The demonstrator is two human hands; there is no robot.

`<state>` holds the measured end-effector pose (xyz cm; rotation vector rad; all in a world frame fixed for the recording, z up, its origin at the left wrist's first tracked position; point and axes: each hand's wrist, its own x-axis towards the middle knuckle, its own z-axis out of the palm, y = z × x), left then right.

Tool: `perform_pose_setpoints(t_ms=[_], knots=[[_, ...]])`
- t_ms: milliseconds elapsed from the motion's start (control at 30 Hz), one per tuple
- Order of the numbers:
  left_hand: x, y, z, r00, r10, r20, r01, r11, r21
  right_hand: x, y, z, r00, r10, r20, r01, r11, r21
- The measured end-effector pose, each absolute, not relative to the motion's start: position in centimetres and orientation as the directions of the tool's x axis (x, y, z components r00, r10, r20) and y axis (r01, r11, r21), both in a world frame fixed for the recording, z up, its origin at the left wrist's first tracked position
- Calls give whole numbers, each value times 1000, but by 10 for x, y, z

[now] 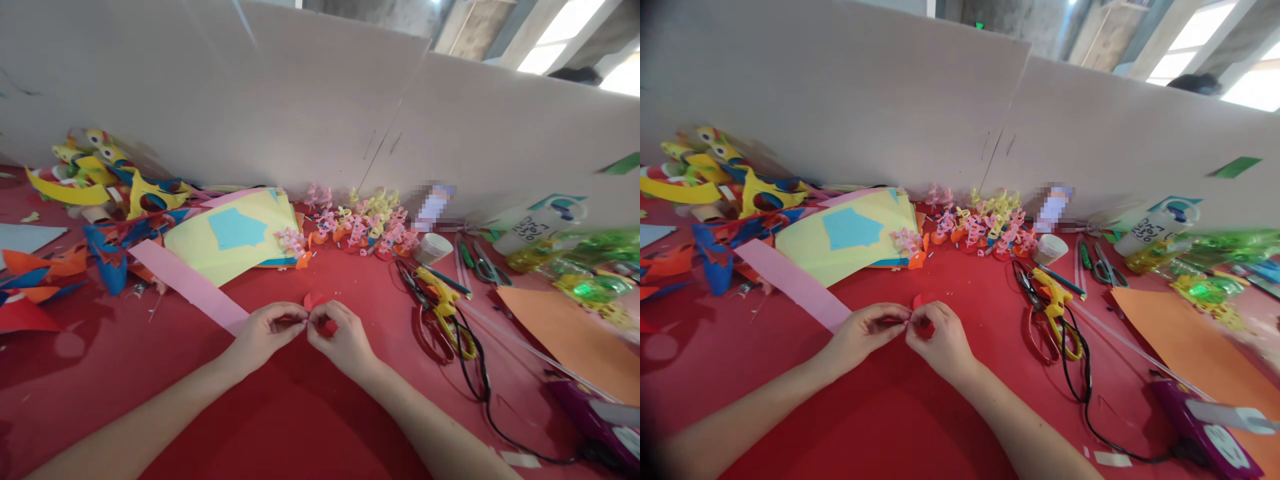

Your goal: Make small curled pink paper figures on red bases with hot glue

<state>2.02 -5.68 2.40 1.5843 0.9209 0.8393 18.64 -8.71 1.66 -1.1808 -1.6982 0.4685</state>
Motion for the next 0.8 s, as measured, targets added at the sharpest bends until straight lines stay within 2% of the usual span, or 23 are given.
perform_pose_setpoints(t_ms=[100, 233, 433, 600, 667, 800], knots=[[21, -56, 20, 482, 876, 13, 90, -64, 994, 187, -87, 17, -15, 901, 434, 458, 392, -798], [20, -55, 18, 486, 874, 12, 79, -57, 995, 187, -87, 17, 9, 947, 321, 362, 296, -884], [19, -55, 23, 493, 870, 8, 128, -82, 988, 188, -84, 14, -28, 979, 203, 196, 204, -959], [18, -54, 25, 509, 861, -7, 136, -73, 988, 192, -80, 11, -154, 986, 55, 53, 64, -997], [18, -52, 24, 499, 866, -28, 119, -36, 992, 193, -79, 12, -153, 986, 62, 59, 72, -996], [16, -51, 20, 494, 864, -98, 70, 74, 995, 194, -79, 12, -43, 985, 166, 120, 170, -978]])
